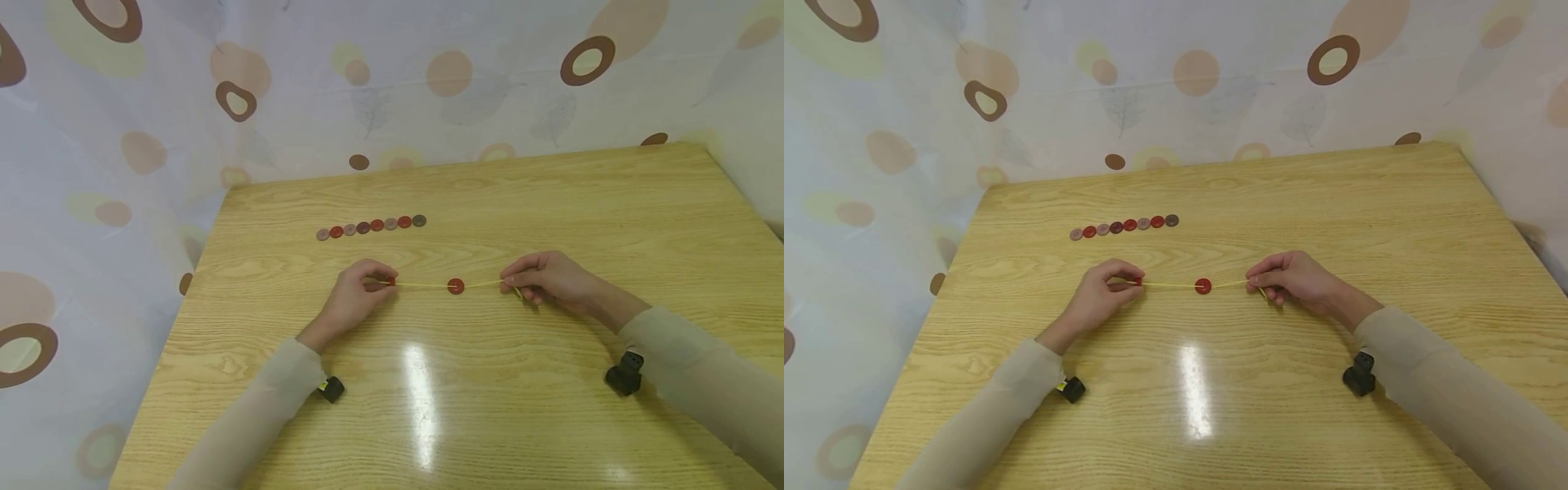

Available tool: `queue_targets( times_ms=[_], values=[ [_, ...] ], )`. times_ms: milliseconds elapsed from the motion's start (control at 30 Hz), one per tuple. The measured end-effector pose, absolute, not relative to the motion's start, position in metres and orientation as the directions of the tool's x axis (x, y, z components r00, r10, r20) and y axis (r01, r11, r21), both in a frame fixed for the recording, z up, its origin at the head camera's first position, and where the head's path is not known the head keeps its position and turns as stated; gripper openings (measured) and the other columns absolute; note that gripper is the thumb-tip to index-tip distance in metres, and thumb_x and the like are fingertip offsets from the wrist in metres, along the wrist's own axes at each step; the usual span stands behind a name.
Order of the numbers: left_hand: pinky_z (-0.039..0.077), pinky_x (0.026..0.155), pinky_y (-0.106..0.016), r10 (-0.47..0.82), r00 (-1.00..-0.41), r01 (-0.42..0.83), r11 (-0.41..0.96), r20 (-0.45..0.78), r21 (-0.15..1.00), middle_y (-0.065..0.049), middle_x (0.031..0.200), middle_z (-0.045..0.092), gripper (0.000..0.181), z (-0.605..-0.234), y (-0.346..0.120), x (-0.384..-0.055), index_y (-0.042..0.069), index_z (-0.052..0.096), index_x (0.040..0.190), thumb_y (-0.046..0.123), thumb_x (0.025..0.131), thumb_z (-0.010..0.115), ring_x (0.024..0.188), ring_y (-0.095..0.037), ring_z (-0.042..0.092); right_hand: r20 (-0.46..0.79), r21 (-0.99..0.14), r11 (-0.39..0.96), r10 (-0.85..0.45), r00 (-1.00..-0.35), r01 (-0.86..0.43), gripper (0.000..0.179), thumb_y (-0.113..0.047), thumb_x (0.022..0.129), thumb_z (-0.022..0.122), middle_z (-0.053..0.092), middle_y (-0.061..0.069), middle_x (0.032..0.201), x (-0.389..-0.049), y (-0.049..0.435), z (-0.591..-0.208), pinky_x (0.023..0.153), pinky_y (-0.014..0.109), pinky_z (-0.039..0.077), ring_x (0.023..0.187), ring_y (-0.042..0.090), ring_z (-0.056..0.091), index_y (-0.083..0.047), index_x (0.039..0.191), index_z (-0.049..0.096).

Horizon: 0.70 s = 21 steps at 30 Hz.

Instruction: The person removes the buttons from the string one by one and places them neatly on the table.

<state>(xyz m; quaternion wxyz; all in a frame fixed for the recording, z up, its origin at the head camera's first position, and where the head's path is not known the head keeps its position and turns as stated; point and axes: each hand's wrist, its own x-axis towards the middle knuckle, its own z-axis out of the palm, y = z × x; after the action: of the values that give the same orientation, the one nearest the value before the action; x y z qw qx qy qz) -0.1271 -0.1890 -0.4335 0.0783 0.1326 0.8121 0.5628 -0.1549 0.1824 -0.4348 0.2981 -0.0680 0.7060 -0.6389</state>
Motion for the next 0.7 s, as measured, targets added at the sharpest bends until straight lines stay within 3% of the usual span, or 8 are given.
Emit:
queue_targets(
  times_ms=[333, 700],
  values=[
    [0.055, 0.089, -0.029, 0.289, -0.957, 0.142, 0.379, 0.029, 0.914, -0.010, 0.112, 0.064, 0.023, -0.434, -0.197, -0.126, -0.001, 0.070, 0.111, -0.003, 0.089, 0.074, 0.106, -0.024, 0.062, -0.324, -0.946, 0.177, -0.486, -0.812, 0.272, 0.025, -0.007, 0.099, 0.063, 0.075, 0.009, 0.098, -0.155, 0.182, -0.435, 0.053, 0.021, 0.050, 0.061, 0.009, 0.054, 0.010, 0.118, 0.065],
    [0.055, 0.092, -0.036, 0.289, -0.957, 0.127, 0.370, 0.016, 0.920, -0.014, 0.113, 0.064, 0.023, -0.433, -0.203, -0.126, -0.001, 0.070, 0.112, -0.002, 0.089, 0.074, 0.107, -0.028, 0.063, -0.332, -0.943, 0.182, -0.483, -0.811, 0.277, 0.026, -0.008, 0.100, 0.063, 0.074, 0.010, 0.099, -0.155, 0.182, -0.433, 0.054, 0.022, 0.050, 0.061, 0.010, 0.054, 0.010, 0.119, 0.064]
  ],
)
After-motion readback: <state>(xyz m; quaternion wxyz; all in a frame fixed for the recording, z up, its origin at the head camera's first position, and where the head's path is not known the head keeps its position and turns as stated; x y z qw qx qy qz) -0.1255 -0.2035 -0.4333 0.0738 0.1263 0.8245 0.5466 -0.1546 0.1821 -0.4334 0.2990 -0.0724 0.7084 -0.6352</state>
